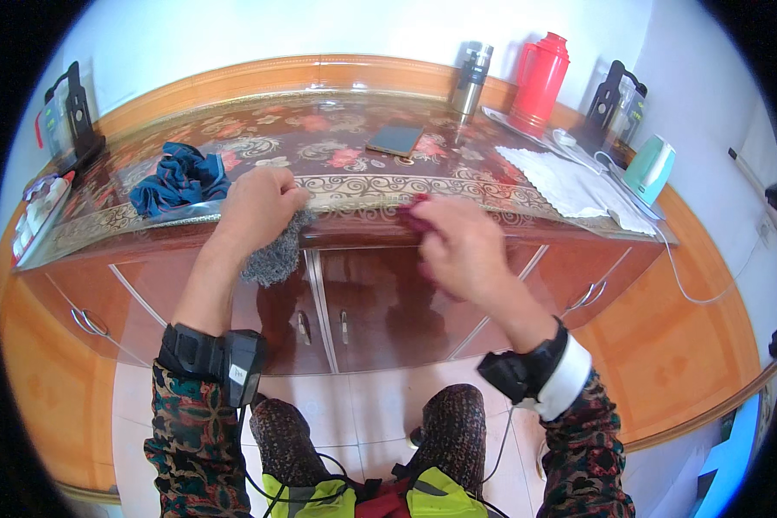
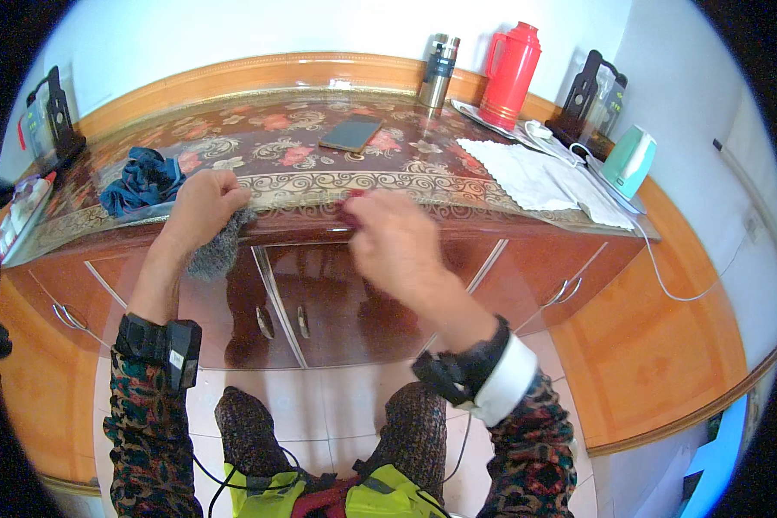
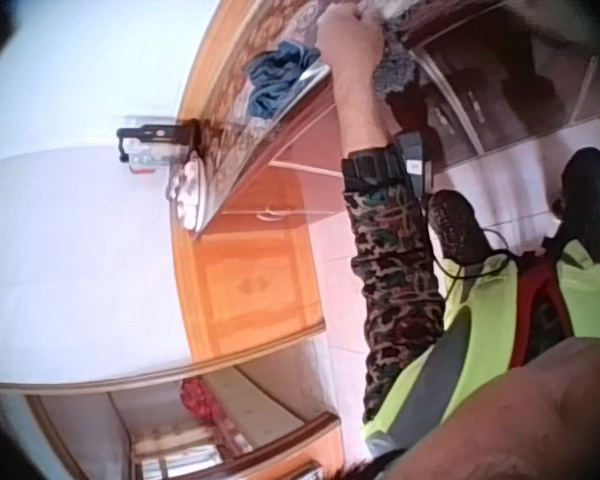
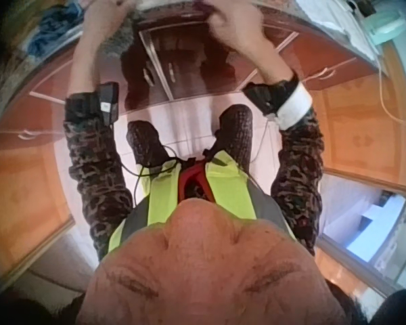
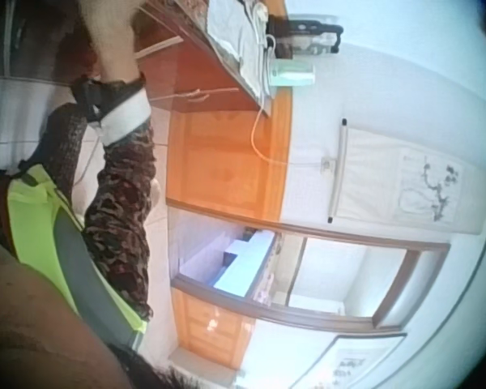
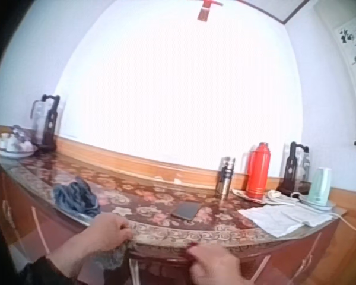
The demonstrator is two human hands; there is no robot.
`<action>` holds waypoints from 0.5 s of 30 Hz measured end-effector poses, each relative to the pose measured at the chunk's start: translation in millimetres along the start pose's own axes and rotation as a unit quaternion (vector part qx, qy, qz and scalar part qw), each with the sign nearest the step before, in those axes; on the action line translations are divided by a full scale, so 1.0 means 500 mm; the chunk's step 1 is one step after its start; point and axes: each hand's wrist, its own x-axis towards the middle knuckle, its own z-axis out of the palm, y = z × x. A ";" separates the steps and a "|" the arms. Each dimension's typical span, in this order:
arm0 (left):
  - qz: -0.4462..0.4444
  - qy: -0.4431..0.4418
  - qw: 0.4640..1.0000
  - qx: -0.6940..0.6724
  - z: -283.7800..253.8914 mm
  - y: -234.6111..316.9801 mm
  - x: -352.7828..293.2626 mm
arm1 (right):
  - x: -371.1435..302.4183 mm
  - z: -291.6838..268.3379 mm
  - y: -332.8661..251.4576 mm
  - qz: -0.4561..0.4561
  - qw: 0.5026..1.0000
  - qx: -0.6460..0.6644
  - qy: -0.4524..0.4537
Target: The person sits on the floor and wipes the front of a wooden cabinet using a blue cloth, then switches to a pink cloth to continue wiping the cabinet doors and top surface. They also use a small brush to clean the cabinet handles.
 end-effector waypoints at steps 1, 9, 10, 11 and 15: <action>-0.003 0.002 1.000 0.013 0.000 0.000 0.006 | 0.015 0.025 -0.033 -0.010 1.000 0.011 -0.015; 0.032 -0.016 0.998 0.049 0.006 -0.012 0.030 | 0.056 0.111 -0.121 -0.193 0.979 -0.064 -0.009; 0.056 -0.010 0.997 0.055 0.008 -0.018 0.032 | 0.056 0.093 -0.097 -0.176 0.982 -0.060 -0.021; 0.054 -0.013 0.997 0.054 0.011 -0.022 0.037 | 0.054 0.068 -0.065 -0.151 0.987 -0.052 -0.033; 0.075 0.021 0.995 0.059 0.022 -0.033 0.043 | 0.000 -0.058 0.044 0.011 0.979 -0.179 -0.098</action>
